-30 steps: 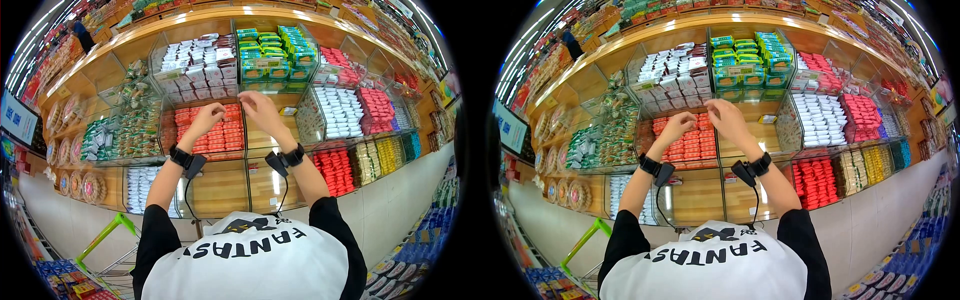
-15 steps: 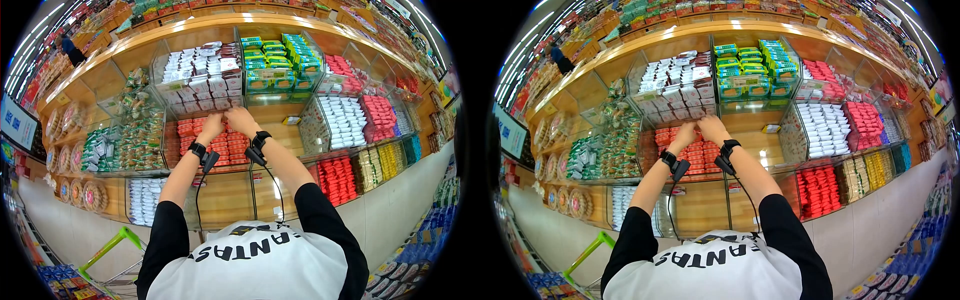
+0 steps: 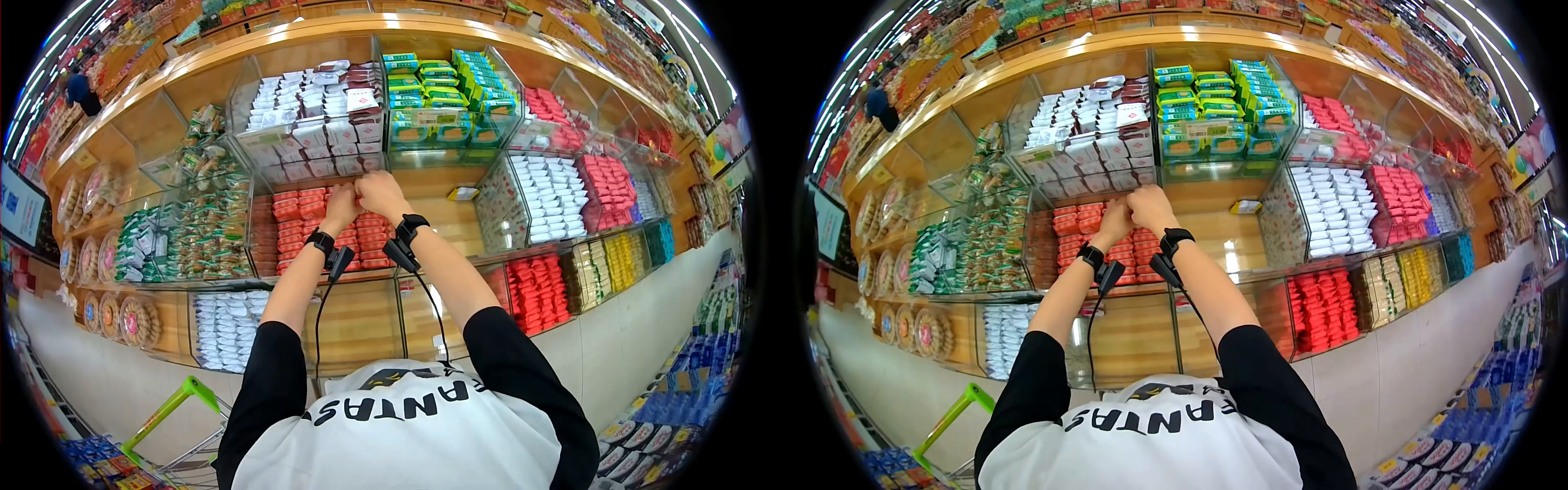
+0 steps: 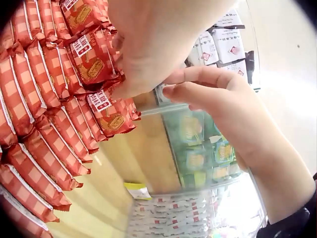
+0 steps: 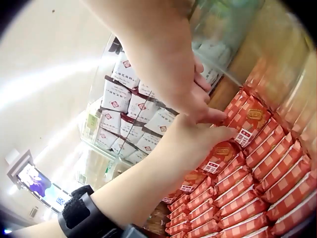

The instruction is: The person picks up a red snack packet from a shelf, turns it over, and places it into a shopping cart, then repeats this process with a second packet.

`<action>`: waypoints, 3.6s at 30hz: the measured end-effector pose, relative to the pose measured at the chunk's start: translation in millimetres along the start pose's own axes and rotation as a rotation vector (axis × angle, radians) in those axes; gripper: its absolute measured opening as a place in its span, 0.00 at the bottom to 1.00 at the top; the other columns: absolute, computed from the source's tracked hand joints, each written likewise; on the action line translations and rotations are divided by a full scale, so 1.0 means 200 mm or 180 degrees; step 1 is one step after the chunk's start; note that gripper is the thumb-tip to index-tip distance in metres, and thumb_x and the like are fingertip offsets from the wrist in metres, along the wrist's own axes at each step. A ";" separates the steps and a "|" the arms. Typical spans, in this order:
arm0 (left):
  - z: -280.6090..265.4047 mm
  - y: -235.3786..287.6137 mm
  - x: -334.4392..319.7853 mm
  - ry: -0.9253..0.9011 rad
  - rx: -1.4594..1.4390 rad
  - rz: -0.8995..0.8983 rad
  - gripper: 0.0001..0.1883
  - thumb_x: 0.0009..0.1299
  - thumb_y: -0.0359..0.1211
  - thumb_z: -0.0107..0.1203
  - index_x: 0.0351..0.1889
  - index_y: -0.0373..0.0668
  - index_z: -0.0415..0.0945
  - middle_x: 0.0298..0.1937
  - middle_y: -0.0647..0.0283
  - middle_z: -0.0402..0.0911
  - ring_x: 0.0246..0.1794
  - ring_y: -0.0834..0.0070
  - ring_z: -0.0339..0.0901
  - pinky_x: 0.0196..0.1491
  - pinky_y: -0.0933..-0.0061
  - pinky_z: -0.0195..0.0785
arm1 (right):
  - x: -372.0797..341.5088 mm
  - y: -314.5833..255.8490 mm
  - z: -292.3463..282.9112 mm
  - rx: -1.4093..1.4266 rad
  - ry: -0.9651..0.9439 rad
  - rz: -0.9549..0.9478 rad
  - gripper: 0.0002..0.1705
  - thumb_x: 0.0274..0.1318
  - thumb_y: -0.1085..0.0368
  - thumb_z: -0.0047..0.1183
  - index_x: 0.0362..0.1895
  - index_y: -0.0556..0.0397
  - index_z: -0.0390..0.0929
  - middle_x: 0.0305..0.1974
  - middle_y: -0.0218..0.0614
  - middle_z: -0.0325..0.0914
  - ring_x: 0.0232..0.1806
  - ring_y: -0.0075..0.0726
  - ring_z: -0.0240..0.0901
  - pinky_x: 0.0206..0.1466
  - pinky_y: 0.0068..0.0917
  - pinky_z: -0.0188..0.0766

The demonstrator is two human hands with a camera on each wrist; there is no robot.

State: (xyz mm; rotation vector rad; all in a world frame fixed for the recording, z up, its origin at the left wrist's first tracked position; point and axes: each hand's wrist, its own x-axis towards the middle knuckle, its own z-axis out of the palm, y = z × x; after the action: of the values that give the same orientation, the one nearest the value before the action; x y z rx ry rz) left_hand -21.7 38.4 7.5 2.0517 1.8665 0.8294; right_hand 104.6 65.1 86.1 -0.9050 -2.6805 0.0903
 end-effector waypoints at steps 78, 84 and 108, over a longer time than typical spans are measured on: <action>0.08 -0.06 0.01 -0.0333 0.0476 0.0164 0.23 0.47 0.38 0.60 0.40 0.42 0.69 0.43 0.55 0.63 0.44 0.52 0.59 0.43 0.56 0.61 | 0.01 -0.04 0.00 -0.0843 -0.0739 0.0088 0.03 0.34 0.65 0.52 0.19 0.47 0.77 0.24 0.35 0.76 0.30 0.35 0.73 0.40 0.28 0.61; 0.09 -0.10 0.02 -0.0444 0.0428 0.0213 0.23 0.47 0.39 0.60 0.41 0.43 0.70 0.46 0.55 0.63 0.45 0.53 0.59 0.45 0.57 0.60 | 0.01 -0.02 0.02 -0.0801 -0.0659 0.0067 0.09 0.30 0.64 0.55 0.24 0.48 0.75 0.24 0.35 0.75 0.32 0.37 0.71 0.40 0.30 0.62; 0.05 -0.10 0.00 -0.0245 -0.0193 0.0471 0.20 0.48 0.32 0.59 0.39 0.38 0.70 0.39 0.53 0.66 0.41 0.55 0.64 0.43 0.61 0.62 | 0.00 -0.03 0.01 -0.0806 -0.0593 0.0095 0.14 0.32 0.63 0.57 0.30 0.50 0.74 0.33 0.35 0.73 0.40 0.36 0.68 0.45 0.29 0.60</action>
State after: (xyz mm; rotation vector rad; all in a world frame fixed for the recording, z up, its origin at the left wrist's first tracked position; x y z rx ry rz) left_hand -32.3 43.6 -11.2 2.1723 1.6456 0.8189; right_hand 100.1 60.8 84.9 -1.0586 -2.8978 -0.1704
